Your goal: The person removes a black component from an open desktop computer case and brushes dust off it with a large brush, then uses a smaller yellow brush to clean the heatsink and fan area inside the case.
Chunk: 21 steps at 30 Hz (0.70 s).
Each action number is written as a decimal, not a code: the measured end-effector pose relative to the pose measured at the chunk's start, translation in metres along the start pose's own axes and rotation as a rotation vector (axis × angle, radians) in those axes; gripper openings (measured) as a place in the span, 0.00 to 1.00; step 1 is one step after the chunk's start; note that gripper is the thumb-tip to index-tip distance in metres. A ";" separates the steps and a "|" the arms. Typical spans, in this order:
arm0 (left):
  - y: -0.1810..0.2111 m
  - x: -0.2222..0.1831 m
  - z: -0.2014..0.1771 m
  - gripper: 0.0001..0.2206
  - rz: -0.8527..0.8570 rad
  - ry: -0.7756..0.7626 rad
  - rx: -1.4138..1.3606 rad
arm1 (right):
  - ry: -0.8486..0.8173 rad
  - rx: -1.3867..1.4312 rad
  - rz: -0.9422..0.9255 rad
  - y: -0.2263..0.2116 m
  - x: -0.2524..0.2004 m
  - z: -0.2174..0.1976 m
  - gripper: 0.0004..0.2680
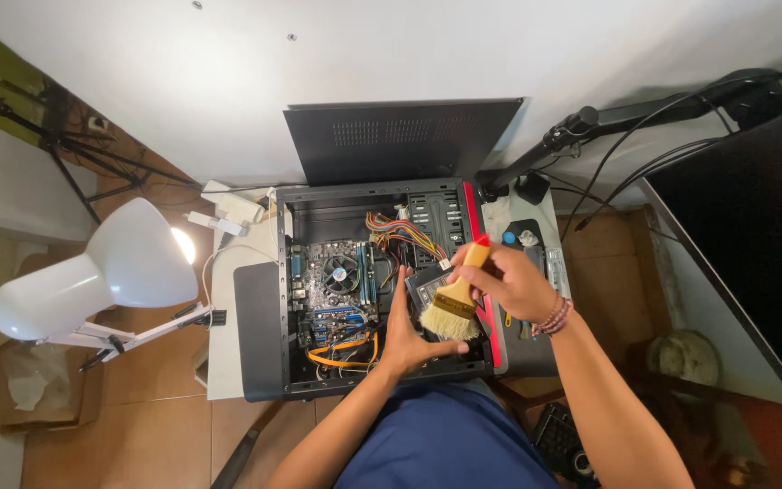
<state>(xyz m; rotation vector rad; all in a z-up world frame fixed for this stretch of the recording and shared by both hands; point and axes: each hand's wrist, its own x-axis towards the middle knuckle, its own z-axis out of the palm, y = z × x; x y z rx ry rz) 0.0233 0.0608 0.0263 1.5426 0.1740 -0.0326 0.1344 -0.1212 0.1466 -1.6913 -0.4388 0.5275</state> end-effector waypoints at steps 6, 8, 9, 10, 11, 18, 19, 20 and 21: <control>-0.016 -0.003 -0.005 0.81 0.216 -0.028 0.220 | 0.110 -0.315 -0.137 -0.013 0.033 0.015 0.08; -0.015 -0.004 -0.007 0.81 0.202 -0.044 0.222 | -0.010 -0.291 -0.085 -0.016 0.037 0.020 0.08; -0.015 -0.003 -0.007 0.82 0.192 -0.071 0.225 | -0.118 -0.266 -0.031 -0.017 0.039 0.021 0.08; -0.013 -0.003 -0.008 0.82 0.196 -0.066 0.223 | -0.122 -0.271 -0.035 -0.015 0.041 0.024 0.08; -0.012 -0.003 -0.008 0.82 0.210 -0.080 0.211 | -0.071 -0.318 -0.069 -0.014 0.043 0.026 0.07; -0.020 -0.002 -0.006 0.75 0.255 -0.085 0.333 | 0.025 -0.289 -0.122 -0.002 0.046 0.032 0.06; -0.017 -0.003 -0.006 0.75 0.262 -0.089 0.335 | 0.033 -0.291 -0.126 0.001 0.046 0.031 0.06; -0.013 -0.001 -0.006 0.76 0.249 -0.075 0.272 | 0.090 -0.302 -0.145 0.004 0.046 0.029 0.06; -0.010 -0.001 -0.005 0.77 0.236 -0.061 0.209 | 0.148 -0.313 -0.163 0.006 0.046 0.027 0.06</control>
